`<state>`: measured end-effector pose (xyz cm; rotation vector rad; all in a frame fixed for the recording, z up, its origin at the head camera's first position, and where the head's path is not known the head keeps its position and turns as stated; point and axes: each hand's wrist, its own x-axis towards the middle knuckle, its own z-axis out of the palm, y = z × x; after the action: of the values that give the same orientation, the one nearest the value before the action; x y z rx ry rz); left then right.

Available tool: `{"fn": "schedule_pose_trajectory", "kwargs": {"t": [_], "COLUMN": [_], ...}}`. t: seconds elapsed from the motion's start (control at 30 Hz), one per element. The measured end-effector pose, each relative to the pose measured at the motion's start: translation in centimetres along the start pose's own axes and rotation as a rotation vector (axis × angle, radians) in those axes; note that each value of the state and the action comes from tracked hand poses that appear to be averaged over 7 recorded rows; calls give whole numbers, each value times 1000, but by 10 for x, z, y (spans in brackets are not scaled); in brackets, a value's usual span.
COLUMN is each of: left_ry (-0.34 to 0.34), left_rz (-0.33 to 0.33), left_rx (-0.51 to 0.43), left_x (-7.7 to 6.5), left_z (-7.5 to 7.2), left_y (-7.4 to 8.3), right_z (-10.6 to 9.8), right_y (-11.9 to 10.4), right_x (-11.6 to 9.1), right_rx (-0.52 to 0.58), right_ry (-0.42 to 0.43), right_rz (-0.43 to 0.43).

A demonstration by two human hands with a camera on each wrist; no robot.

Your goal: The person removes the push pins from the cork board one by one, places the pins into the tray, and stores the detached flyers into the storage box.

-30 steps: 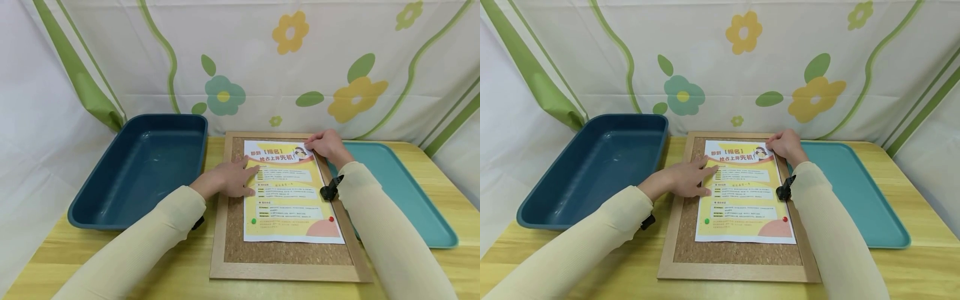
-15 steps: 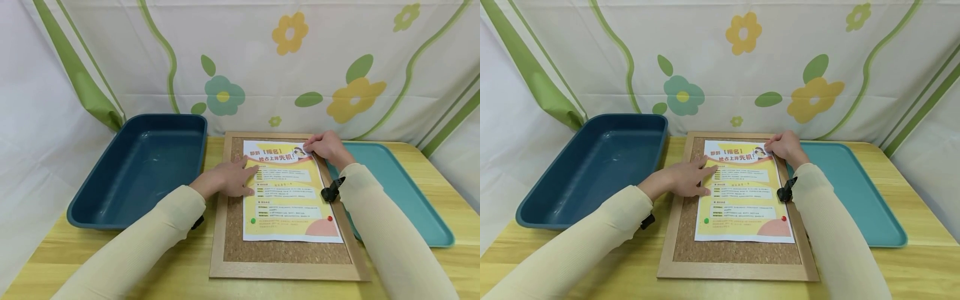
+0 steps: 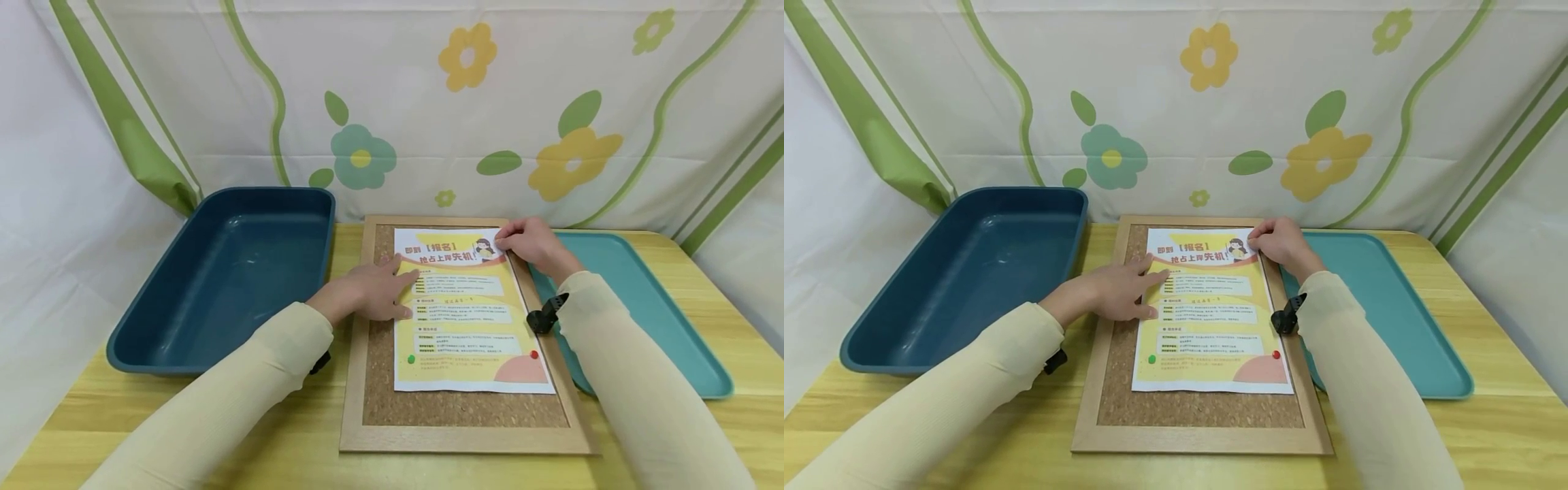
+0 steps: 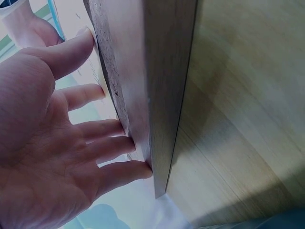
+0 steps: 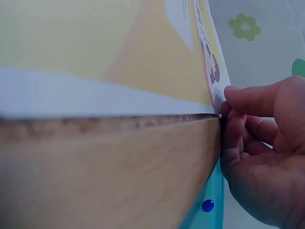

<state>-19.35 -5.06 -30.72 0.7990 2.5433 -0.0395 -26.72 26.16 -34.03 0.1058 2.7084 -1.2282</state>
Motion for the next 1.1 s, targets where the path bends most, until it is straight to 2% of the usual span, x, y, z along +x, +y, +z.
{"fn": "schedule_pose_trajectory", "kwargs": {"t": [0.33,0.63,0.83,1.1], "left_ry": [-11,-10,-6,-5], "left_rz": [1,5,11,7], "left_rx": [5,1,-1,-4], "left_x": [0,0,1,1], "left_z": [0,0,0,1], "left_y": [-2,-1,-1,-1], "right_z": [-1,-3,-6,-10], "right_y": [-1,1,5,7], "right_x": [-5,-11,-15,-17], "right_rx": [-1,8,43,102], "right_ry": [-31,-37,-52,-32], "right_rz": [16,-26,-44,-28]}}
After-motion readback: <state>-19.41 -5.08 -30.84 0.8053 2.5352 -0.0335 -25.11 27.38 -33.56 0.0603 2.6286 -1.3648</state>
